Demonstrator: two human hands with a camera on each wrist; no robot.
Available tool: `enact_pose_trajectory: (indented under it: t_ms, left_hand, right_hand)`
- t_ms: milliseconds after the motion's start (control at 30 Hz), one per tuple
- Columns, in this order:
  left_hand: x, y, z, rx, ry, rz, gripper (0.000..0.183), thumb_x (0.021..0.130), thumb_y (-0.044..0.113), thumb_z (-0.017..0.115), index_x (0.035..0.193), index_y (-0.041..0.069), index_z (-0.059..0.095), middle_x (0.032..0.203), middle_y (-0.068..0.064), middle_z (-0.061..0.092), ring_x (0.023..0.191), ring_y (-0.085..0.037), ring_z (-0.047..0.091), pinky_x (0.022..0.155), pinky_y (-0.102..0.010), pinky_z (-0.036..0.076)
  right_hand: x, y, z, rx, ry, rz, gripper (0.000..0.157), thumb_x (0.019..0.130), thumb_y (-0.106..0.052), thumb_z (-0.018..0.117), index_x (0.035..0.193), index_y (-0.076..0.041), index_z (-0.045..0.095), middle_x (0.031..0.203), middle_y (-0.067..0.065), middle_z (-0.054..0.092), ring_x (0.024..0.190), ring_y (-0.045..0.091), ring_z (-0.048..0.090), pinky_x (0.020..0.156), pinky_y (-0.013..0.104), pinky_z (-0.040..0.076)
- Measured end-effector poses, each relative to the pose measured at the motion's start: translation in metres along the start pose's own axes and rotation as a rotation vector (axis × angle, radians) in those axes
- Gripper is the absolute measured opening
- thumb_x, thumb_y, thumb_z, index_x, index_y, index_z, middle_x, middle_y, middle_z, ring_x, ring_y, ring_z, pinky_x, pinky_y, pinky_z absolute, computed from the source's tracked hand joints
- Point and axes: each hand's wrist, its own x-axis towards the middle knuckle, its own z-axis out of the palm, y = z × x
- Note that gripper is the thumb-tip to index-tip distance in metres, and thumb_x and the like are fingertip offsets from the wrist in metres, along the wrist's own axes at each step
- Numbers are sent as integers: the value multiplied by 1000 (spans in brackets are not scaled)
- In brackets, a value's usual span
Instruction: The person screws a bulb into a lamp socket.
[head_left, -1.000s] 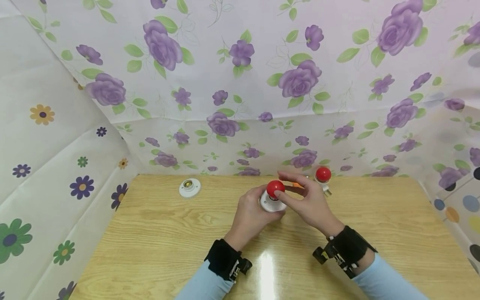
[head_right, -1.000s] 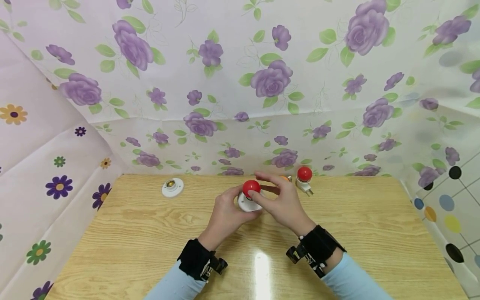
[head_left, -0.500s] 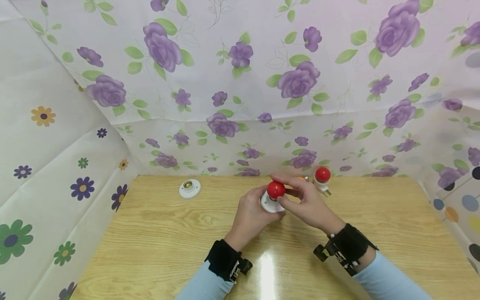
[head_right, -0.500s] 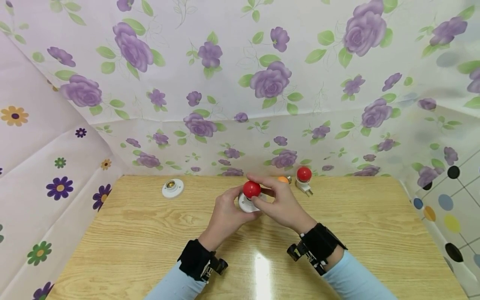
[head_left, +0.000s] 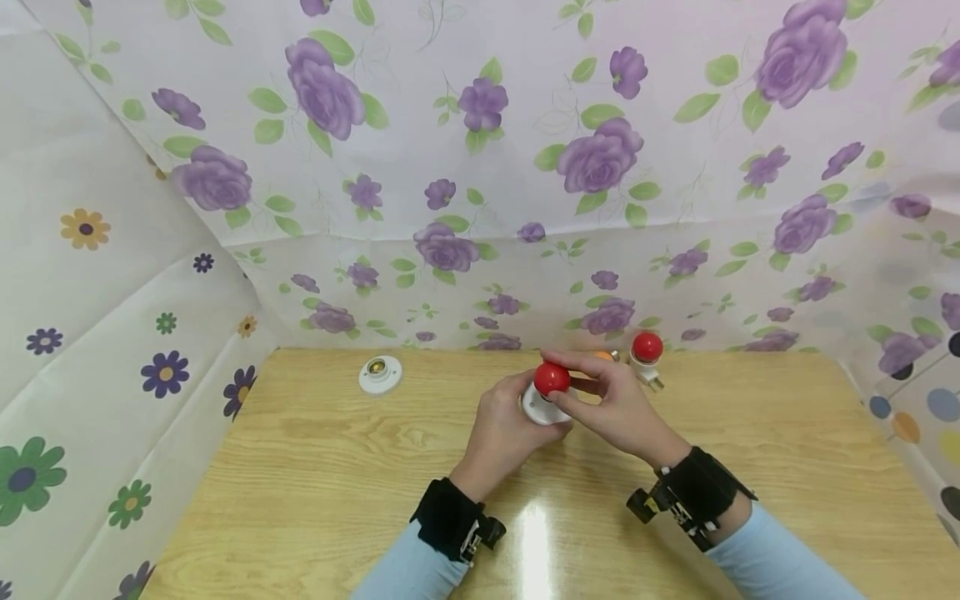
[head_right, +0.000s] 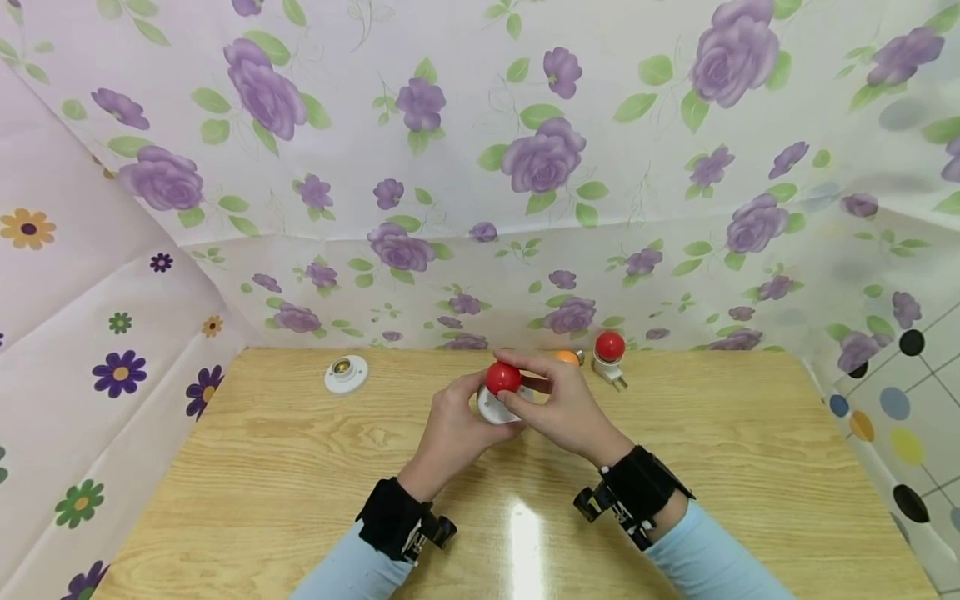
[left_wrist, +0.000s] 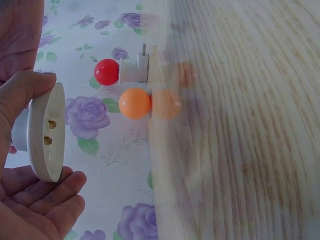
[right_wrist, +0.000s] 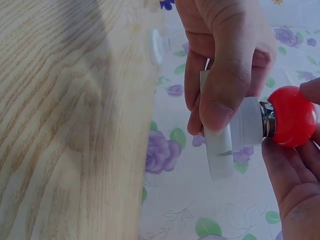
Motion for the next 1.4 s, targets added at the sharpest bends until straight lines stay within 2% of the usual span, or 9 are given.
enact_pose_trajectory:
  t_ms: [200, 633, 1033, 1200, 1400]
  left_hand:
    - [0, 1, 0, -12, -2, -2, 62, 67, 45, 79, 122, 27, 56, 109, 15, 57, 96, -3, 53, 78, -24, 45]
    - [1, 1, 2, 7, 2, -10, 61, 68, 47, 78, 121, 28, 57, 108, 15, 57, 94, -3, 53, 75, -24, 46]
    - [1, 4, 2, 39, 7, -29, 58, 68, 49, 77, 119, 29, 58, 104, 16, 58, 92, -2, 54, 73, -24, 46]
    - [1, 2, 1, 35, 17, -27, 59, 67, 50, 77, 119, 28, 58, 105, 17, 57, 94, -1, 54, 76, -24, 46]
    - [3, 0, -2, 27, 27, -13, 55, 67, 47, 78, 116, 30, 59, 102, 18, 58, 92, 0, 54, 76, -26, 46]
  right_hand:
    - [-1, 15, -1, 13, 27, -7, 44, 83, -14, 70, 125, -21, 59, 127, -1, 54, 116, 19, 48, 86, 38, 45]
    - [-2, 15, 2, 17, 129, -11, 43, 77, -15, 75, 118, -19, 64, 119, 0, 59, 109, 20, 53, 82, 39, 48]
    - [-2, 10, 11, -43, 287, -5, 47, 69, -17, 82, 112, -11, 65, 112, 2, 62, 101, 17, 58, 77, 37, 50]
    - [-2, -9, 11, -60, 266, -2, 51, 71, -15, 80, 118, -9, 61, 116, 1, 59, 106, 21, 55, 81, 44, 48]
    - [0, -23, 1, -30, 153, -10, 50, 82, -10, 70, 129, -5, 52, 130, 4, 51, 118, 29, 46, 89, 50, 41]
